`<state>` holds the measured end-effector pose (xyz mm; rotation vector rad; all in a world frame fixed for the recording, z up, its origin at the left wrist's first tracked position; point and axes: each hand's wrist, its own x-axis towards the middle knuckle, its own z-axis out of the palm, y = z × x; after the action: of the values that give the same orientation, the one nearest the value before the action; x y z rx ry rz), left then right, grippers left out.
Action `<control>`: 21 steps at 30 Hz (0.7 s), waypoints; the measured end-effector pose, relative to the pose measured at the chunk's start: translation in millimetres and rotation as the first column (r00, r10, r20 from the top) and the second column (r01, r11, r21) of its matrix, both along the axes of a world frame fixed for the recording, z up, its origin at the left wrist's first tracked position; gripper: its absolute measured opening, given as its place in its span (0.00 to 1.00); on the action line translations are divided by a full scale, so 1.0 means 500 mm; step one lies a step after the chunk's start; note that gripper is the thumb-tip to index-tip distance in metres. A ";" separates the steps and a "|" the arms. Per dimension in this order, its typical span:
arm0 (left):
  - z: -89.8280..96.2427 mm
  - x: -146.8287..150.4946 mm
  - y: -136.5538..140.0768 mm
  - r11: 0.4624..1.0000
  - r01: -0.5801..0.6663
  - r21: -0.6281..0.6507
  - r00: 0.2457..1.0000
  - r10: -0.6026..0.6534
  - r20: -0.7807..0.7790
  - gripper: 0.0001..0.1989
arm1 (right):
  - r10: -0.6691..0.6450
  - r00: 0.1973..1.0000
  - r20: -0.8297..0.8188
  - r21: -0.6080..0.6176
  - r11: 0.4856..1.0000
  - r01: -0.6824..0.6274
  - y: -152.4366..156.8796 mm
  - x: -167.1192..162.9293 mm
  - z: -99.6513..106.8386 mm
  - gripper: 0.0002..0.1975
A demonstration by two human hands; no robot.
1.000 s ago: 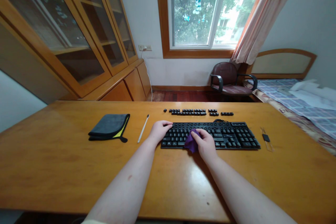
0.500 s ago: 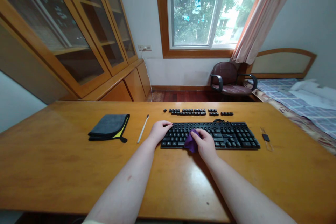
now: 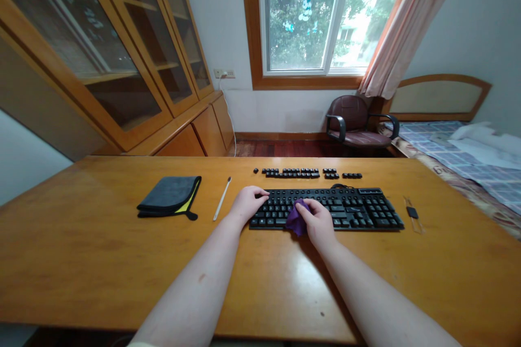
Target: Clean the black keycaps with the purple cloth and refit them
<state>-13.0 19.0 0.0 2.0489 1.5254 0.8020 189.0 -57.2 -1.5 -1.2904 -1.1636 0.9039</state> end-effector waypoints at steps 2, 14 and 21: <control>0.001 0.002 -0.001 1.000 -0.021 -0.021 1.000 0.022 0.016 0.07 | -0.004 1.000 0.004 -0.002 1.000 0.004 0.001 0.000 -0.001 0.13; 0.012 0.007 -0.013 0.999 0.010 0.031 0.995 -0.007 -0.102 0.09 | 0.005 1.000 0.012 -0.021 1.000 -0.005 -0.002 -0.003 0.001 0.15; 0.029 0.009 -0.028 0.999 0.016 0.039 0.986 -0.009 -0.168 0.10 | 0.004 1.000 0.012 -0.013 1.000 -0.003 -0.003 -0.003 0.000 0.17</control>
<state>-8.4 5.1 14.7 2.2013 1.5956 0.6741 187.3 -58.5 -1.8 -1.3063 -1.1714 0.9087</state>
